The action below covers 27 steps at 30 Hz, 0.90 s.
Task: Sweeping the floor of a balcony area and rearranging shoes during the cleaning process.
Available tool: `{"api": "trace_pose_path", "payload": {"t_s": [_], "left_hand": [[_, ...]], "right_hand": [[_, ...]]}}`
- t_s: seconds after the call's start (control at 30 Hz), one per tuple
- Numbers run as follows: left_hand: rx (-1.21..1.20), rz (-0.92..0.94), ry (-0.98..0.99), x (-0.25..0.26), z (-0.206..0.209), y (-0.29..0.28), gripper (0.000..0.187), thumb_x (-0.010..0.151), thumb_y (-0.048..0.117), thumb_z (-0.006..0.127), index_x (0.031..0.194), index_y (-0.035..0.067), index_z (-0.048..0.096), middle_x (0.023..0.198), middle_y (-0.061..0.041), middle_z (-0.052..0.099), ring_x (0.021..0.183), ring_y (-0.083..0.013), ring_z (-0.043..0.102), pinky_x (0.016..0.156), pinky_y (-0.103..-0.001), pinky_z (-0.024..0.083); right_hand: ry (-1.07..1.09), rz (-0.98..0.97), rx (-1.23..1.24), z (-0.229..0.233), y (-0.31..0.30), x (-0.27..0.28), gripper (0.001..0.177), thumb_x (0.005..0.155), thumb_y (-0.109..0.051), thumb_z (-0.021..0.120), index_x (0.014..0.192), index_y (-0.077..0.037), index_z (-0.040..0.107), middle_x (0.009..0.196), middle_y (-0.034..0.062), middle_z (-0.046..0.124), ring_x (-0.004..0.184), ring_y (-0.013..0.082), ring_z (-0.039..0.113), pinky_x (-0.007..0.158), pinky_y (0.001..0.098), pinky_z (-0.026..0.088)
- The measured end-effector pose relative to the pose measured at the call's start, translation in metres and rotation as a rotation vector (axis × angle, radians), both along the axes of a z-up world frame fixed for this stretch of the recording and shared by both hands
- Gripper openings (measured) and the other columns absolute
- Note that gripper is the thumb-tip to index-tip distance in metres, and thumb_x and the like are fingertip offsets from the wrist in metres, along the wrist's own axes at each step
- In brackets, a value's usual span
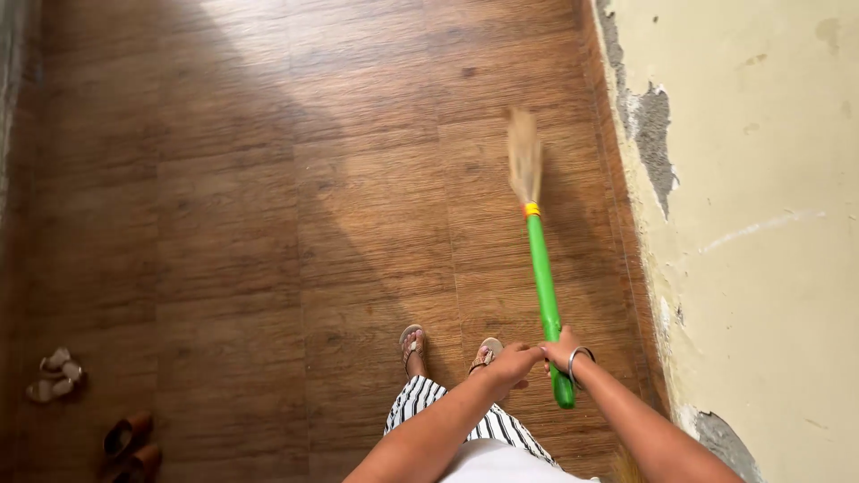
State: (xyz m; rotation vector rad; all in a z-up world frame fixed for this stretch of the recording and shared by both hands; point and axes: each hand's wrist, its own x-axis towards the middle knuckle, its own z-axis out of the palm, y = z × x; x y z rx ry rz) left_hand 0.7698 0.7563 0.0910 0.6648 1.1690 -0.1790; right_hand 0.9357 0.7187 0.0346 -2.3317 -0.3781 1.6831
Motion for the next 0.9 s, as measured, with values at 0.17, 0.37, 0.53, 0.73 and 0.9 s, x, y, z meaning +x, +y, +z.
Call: {"api": "trace_pose_path", "payload": {"t_s": [0.17,0.37,0.53,0.73,0.9], "left_hand": [[-0.016,0.132,0.043,-0.031,-0.023,-0.017,0.064,0.092,0.048,0.065,0.139,0.005,0.052,0.140,-0.016,0.054,0.119,-0.0277,0.057,0.090,-0.041,0.051],[0.107,0.372,0.061,-0.071,-0.078,-0.031,0.054,0.092,0.040,0.068,0.128,0.000,0.058,0.111,-0.019,0.065,0.086,-0.0244,0.064,0.072,-0.040,0.051],[0.005,0.499,0.163,-0.118,0.005,-0.003,0.062,0.093,0.036,0.068,0.132,-0.003,0.040,0.092,-0.020,0.060,0.067,-0.0301,0.058,0.055,-0.051,0.046],[0.222,0.043,0.215,-0.197,-0.051,-0.048,0.108,0.091,0.027,0.078,0.151,-0.002,-0.007,0.103,-0.025,0.063,0.088,-0.0337,0.067,0.073,-0.046,0.057],[0.720,-0.663,0.656,-0.278,-0.047,-0.110,0.078,0.096,0.044,0.064,0.160,0.019,0.025,0.115,-0.019,0.067,0.104,-0.0346,0.073,0.081,-0.048,0.060]], "right_hand": [[0.141,0.202,-0.017,0.003,-0.003,-0.034,0.034,0.083,-0.004,0.071,0.106,0.013,0.052,0.070,0.0195,0.066,0.050,0.0268,0.067,0.044,0.0426,0.059],[0.217,0.414,0.033,0.019,0.009,-0.111,0.019,0.085,-0.005,0.066,0.096,-0.002,0.051,0.067,0.0144,0.067,0.053,0.0280,0.066,0.047,0.0453,0.055],[0.500,0.375,0.179,0.025,-0.013,-0.164,0.009,0.085,-0.004,0.058,0.088,0.002,0.063,0.066,0.0151,0.067,0.049,0.0259,0.061,0.042,0.0414,0.049],[0.528,0.143,0.001,0.163,-0.056,-0.250,0.024,0.091,-0.017,0.064,0.112,-0.008,0.059,0.093,0.0064,0.067,0.071,0.0202,0.066,0.061,0.0381,0.060],[0.499,0.242,-0.032,0.130,-0.094,-0.272,0.038,0.092,-0.023,0.064,0.129,-0.018,0.057,0.105,0.0040,0.071,0.087,0.0160,0.072,0.073,0.0355,0.063]]}}
